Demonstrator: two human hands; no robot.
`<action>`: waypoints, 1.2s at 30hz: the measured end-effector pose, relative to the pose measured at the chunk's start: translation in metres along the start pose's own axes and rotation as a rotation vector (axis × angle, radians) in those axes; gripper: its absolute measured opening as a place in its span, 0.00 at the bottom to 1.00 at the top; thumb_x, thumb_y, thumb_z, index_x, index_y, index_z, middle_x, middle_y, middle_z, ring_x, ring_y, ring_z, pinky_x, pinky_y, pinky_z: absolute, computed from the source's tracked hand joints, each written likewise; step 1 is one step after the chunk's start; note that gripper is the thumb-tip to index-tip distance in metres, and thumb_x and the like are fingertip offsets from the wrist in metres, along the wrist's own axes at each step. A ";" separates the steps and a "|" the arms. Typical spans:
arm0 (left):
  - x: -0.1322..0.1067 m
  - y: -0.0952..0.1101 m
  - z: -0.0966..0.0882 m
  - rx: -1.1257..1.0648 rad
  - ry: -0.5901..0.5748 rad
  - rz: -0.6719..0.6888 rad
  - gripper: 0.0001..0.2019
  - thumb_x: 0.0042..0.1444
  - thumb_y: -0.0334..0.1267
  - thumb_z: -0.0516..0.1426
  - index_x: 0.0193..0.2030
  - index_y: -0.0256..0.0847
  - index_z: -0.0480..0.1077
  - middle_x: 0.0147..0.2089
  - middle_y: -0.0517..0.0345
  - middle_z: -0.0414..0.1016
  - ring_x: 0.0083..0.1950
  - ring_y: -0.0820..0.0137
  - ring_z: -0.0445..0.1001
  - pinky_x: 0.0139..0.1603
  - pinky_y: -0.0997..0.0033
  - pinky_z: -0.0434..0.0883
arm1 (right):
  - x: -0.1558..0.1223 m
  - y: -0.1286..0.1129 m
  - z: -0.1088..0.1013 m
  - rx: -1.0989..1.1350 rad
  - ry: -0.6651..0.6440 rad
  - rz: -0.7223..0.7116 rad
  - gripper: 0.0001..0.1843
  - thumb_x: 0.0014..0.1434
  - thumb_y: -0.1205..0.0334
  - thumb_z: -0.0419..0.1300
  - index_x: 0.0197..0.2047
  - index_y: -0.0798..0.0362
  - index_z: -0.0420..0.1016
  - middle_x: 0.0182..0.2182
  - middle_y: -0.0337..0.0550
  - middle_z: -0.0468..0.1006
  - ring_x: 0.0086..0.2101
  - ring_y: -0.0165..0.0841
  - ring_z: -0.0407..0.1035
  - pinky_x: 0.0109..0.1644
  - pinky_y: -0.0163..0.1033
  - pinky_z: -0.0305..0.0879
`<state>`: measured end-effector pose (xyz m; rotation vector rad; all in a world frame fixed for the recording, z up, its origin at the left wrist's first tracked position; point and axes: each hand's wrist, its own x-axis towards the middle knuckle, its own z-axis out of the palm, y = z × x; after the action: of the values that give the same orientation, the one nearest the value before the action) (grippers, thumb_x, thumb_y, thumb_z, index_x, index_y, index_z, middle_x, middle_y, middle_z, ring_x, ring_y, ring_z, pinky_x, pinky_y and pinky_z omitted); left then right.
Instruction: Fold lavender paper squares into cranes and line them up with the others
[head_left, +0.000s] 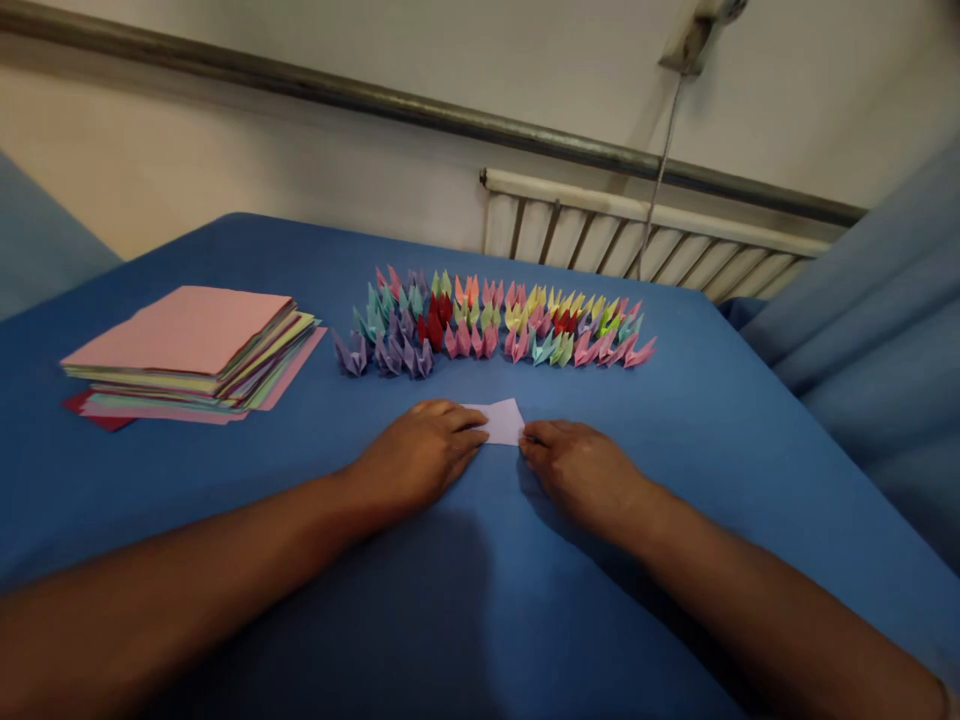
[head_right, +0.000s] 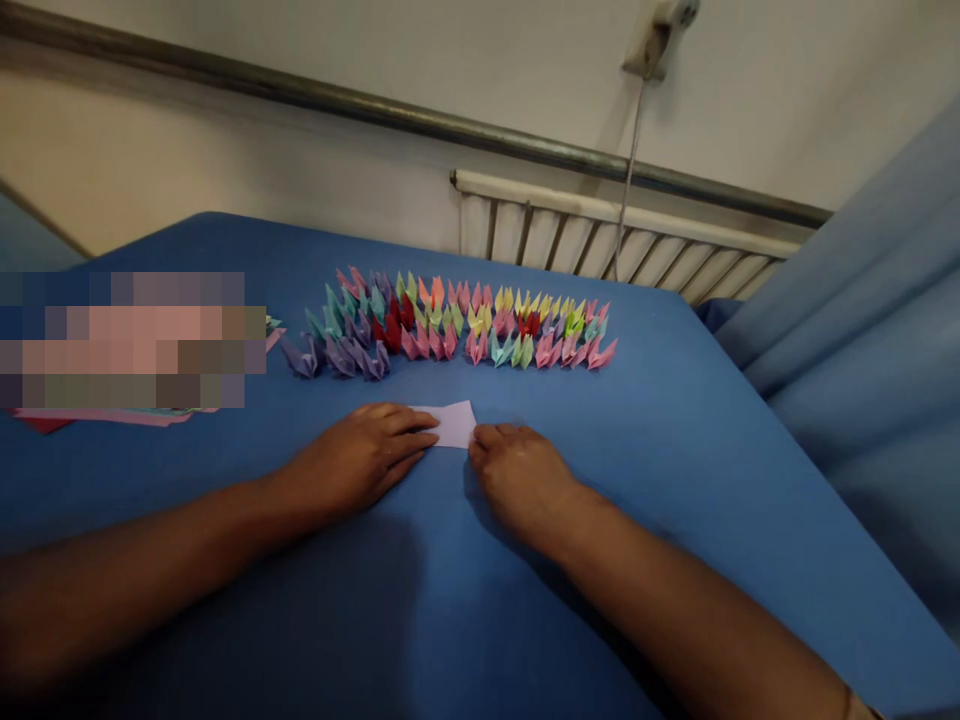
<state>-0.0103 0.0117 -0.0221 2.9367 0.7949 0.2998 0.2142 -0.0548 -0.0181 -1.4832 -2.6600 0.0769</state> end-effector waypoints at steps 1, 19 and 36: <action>0.000 0.003 -0.001 0.031 -0.011 -0.003 0.15 0.65 0.37 0.50 0.52 0.39 0.74 0.56 0.49 0.75 0.54 0.58 0.72 0.55 0.53 0.68 | 0.000 0.000 0.000 -0.004 0.004 0.002 0.14 0.66 0.68 0.50 0.46 0.57 0.77 0.43 0.53 0.78 0.40 0.41 0.71 0.46 0.45 0.66; 0.009 0.013 0.001 0.056 -0.007 -0.017 0.12 0.65 0.36 0.51 0.47 0.37 0.74 0.50 0.50 0.76 0.50 0.60 0.72 0.52 0.57 0.68 | 0.059 0.031 0.034 0.378 0.274 0.018 0.15 0.66 0.65 0.53 0.53 0.50 0.74 0.43 0.46 0.76 0.46 0.37 0.67 0.53 0.45 0.63; 0.007 0.004 -0.002 0.019 0.023 -0.034 0.13 0.65 0.33 0.49 0.45 0.39 0.75 0.47 0.51 0.73 0.43 0.63 0.67 0.45 0.61 0.66 | 0.040 0.024 0.032 0.636 0.250 0.384 0.10 0.53 0.71 0.54 0.37 0.50 0.73 0.23 0.32 0.72 0.22 0.26 0.63 0.27 0.31 0.56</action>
<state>-0.0028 0.0118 -0.0187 2.9385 0.8547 0.3255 0.2104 -0.0082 -0.0493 -1.5979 -1.8656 0.6464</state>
